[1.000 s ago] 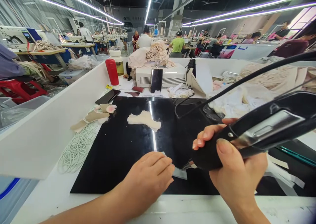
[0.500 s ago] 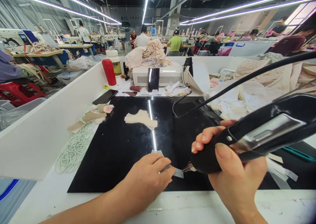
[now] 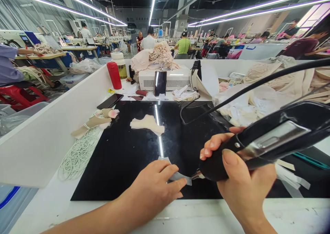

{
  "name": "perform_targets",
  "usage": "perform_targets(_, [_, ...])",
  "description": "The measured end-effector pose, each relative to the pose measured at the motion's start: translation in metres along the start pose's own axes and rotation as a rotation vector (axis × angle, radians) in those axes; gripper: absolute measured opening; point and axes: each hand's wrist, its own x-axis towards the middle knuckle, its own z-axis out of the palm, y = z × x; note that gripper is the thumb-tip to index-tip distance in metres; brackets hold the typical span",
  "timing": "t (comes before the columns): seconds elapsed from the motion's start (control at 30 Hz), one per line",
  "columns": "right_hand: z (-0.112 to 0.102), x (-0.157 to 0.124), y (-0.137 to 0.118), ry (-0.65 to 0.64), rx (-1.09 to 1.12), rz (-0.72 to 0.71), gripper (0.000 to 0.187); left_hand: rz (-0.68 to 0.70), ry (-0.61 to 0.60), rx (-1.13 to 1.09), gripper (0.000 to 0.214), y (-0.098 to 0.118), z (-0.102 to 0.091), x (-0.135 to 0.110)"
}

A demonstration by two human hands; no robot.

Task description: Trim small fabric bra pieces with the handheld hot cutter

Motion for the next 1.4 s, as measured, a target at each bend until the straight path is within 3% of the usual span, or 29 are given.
perform_targets(0.17, [0.002, -0.001, -0.002, -0.012, -0.019, 0.015, 0.030, 0.006, -0.002, 0.019, 0.027, 0.000, 0.000, -0.003])
perform_targets(0.63, [0.006, -0.003, -0.008, 0.018, 0.004, 0.031, 0.033, 0.021, -0.023, 0.045, 0.029, -0.004, 0.005, -0.003])
perform_targets(0.77, [0.008, -0.001, -0.011, 0.035, 0.038, 0.051, 0.046, 0.041, -0.022, 0.036, 0.029, -0.007, 0.005, -0.003])
perform_targets(0.87, [0.008, 0.002, -0.018, 0.032, 0.010, 0.054, 0.054, 0.039, -0.016, -0.004, 0.031, -0.008, -0.005, 0.002])
perform_targets(1.0, [0.010, 0.005, -0.029, -0.067, -0.086, 0.038, 0.048, -0.036, -0.054, -0.099, 0.032, -0.015, -0.033, 0.000])
perform_targets(1.1, [0.023, 0.002, -0.025, -0.103, -0.083, 0.052, 0.046, -0.166, -0.130, -0.137, 0.037, -0.031, -0.054, -0.022])
perform_targets(1.2, [0.049, -0.005, -0.011, -0.112, 0.014, 0.092, 0.044, -0.323, -0.144, -0.160, 0.041, -0.049, -0.064, -0.054])
perform_targets(1.3, [0.074, -0.012, 0.000, -0.091, 0.093, 0.104, 0.043, -0.409, -0.123, -0.188, 0.039, -0.055, -0.062, -0.074])
perform_targets(1.4, [0.085, -0.014, 0.002, -0.080, 0.133, 0.091, 0.042, -0.433, -0.081, -0.214, 0.032, -0.048, -0.053, -0.072])
